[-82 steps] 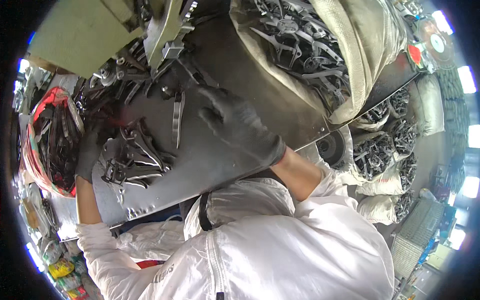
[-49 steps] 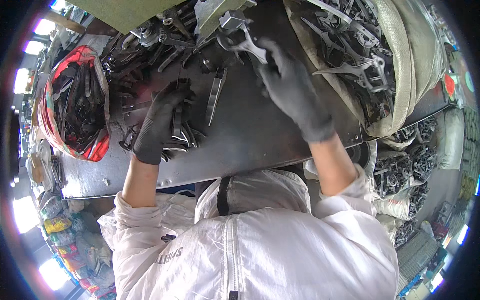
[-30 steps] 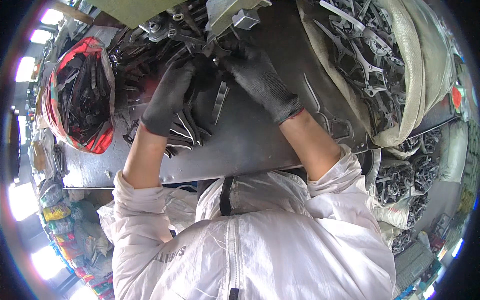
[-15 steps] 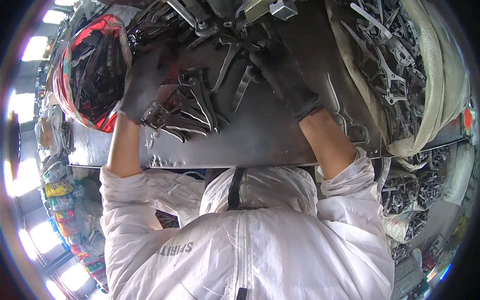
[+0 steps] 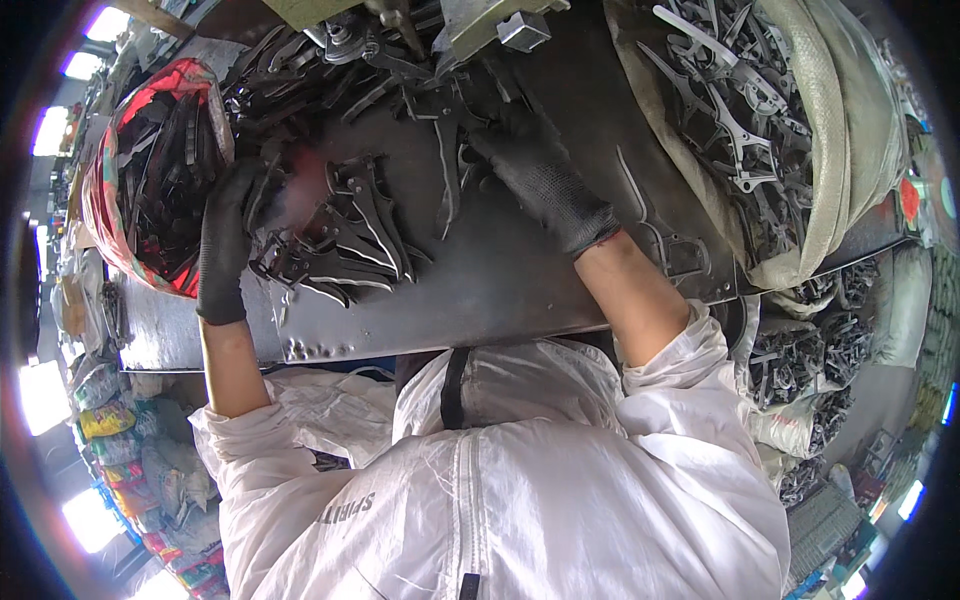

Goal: The person fits metal parts together by hand and repeatedly assembles metal components using a machine at a worktable.

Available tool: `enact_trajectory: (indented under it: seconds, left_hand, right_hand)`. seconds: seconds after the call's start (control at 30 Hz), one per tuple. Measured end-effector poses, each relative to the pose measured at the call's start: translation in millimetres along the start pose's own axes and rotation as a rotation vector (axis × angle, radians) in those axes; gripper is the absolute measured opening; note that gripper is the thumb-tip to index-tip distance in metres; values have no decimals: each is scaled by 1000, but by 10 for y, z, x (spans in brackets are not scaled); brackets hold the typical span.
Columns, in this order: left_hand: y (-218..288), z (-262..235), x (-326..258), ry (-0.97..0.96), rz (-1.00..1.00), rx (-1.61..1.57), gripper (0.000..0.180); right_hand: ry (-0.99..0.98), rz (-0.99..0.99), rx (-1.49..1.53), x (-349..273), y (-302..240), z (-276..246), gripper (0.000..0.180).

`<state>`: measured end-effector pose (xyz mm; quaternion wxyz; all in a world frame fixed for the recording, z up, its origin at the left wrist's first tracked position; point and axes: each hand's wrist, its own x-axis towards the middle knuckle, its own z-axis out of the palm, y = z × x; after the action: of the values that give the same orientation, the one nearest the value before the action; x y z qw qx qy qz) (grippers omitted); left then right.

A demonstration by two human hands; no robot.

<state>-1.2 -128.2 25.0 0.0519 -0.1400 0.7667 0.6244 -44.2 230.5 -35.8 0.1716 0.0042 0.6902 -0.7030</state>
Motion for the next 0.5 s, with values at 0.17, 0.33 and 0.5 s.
enact_trajectory:
  seconds: [0.17,0.33,0.5]
  left_hand:
    - [224,554,-232,-160,256,78,49]
    - [630,946,-298,-529,140,202,47]
    - [722,1562,-217,-659,155,10,31]
  right_hand:
    - [-51,67,-32,33,15,-10,31]
    - [-14,74,115,-61,-80,117,30]
    - [106,-199,309,64,321,329,17]
